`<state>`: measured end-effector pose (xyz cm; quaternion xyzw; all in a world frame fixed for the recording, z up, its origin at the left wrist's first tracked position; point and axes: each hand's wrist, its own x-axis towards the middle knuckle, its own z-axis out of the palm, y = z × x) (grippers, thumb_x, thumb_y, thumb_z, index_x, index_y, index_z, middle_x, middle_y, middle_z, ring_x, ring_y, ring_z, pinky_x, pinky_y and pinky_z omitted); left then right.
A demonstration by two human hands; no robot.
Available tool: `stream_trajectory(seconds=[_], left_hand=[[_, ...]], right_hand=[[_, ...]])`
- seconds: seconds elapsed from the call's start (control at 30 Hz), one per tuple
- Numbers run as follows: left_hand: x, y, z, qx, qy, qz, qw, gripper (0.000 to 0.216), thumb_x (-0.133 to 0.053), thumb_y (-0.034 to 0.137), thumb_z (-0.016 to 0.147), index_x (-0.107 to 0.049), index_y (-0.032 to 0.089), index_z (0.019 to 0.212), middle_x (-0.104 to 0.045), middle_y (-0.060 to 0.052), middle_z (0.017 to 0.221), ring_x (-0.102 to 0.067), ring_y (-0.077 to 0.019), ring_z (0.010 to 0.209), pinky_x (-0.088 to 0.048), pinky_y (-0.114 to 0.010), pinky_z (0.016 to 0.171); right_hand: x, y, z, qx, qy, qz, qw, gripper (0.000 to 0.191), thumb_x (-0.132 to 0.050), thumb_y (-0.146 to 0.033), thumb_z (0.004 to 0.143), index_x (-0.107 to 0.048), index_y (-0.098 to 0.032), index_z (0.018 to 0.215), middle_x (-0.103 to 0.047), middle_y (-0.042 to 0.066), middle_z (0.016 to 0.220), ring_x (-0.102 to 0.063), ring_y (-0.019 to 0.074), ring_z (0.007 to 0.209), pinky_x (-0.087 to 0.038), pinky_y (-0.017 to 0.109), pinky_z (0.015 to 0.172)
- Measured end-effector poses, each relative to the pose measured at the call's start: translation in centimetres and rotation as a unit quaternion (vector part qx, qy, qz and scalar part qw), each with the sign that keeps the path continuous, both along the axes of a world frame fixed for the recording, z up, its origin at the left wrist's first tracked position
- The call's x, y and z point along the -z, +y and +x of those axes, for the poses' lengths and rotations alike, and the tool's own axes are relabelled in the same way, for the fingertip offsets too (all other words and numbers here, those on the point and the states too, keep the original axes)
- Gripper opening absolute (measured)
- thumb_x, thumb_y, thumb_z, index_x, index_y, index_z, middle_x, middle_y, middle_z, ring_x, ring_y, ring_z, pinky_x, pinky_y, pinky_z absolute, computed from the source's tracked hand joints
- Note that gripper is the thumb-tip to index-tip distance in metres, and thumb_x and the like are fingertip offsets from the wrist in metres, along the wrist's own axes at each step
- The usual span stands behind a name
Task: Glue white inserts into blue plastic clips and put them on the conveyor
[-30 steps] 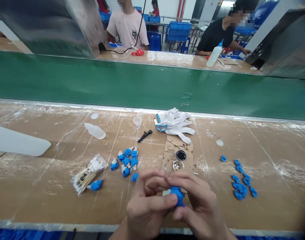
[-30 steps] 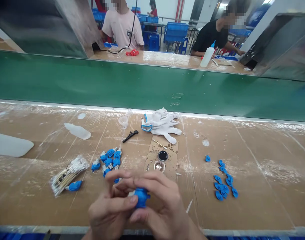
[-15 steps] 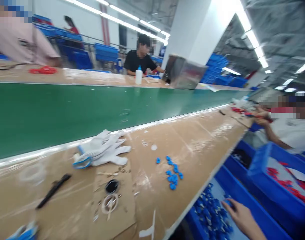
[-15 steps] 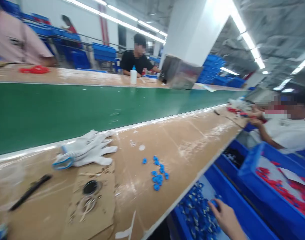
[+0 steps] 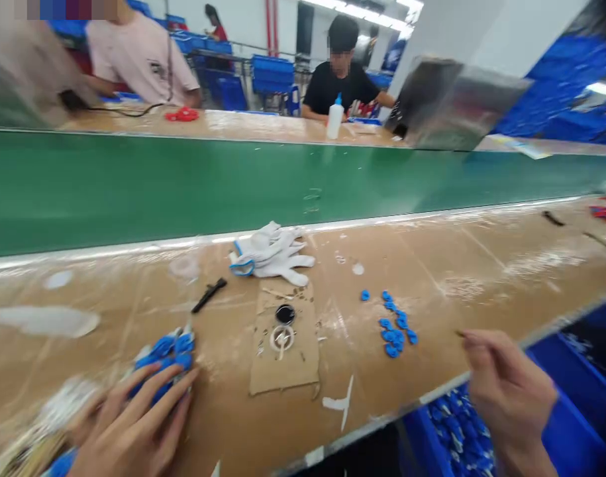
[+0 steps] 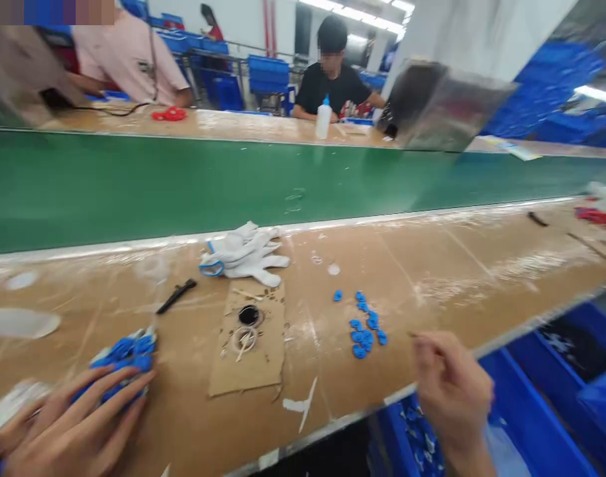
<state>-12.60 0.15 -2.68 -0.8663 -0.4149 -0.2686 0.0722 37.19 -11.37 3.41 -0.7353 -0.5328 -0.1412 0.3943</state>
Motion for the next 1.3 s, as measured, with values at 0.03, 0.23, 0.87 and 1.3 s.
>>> stream_trajectory(seconds=[0.03, 0.23, 0.87, 1.3], left_hand=[[-0.4, -0.2, 0.0, 0.000, 0.032, 0.016, 0.999, 0.027, -0.056, 0.019, 0.096, -0.074, 0.027, 0.114, -0.080, -0.006, 0.106, -0.067, -0.0326, 0.108, -0.046, -0.047, 0.102], [-2.8, -1.3, 1.2, -0.087, 0.023, 0.053, 0.994, 0.020, -0.067, 0.017, 0.095, -0.071, 0.026, 0.113, -0.077, -0.009, 0.106, -0.070, -0.0286, 0.099, -0.047, -0.043, 0.091], [-2.2, -5.1, 5.2, 0.001, -0.095, -0.112, 0.989, 0.023, -0.059, 0.003, 0.092, -0.071, 0.018, 0.104, -0.082, -0.005, 0.101, -0.072, -0.0217, 0.097, -0.049, -0.038, 0.090], [-4.5, -1.4, 6.5, -0.085, -0.237, -0.109, 0.962, 0.025, -0.053, 0.003, 0.098, -0.071, 0.018, 0.108, -0.061, -0.005, 0.104, -0.070, -0.0143, 0.088, -0.060, -0.027, 0.081]], right_hand=[[-0.8, 2.3, -3.0, -0.158, -0.020, -0.054, 0.986, 0.017, -0.064, -0.034, 0.101, -0.074, -0.021, 0.102, -0.076, 0.008, 0.095, -0.072, 0.0208, 0.083, -0.056, 0.030, 0.074], [-1.7, 10.6, -15.4, -0.498, -0.130, -0.140, 0.846, 0.020, -0.058, -0.027, 0.105, -0.068, -0.016, 0.118, -0.073, 0.009, 0.098, -0.065, 0.0230, 0.082, -0.052, 0.035, 0.066], [0.3, 13.4, -16.7, -0.512, -0.049, -0.089, 0.853, 0.015, -0.060, -0.006, 0.100, -0.064, -0.021, 0.097, -0.070, 0.001, 0.082, -0.063, 0.0148, 0.072, -0.048, 0.028, 0.066], [0.2, 13.4, -16.4, -0.497, 0.035, -0.132, 0.857, 0.014, -0.062, -0.008, 0.096, -0.066, -0.021, 0.090, -0.071, 0.000, 0.079, -0.066, 0.0143, 0.071, -0.050, 0.026, 0.064]])
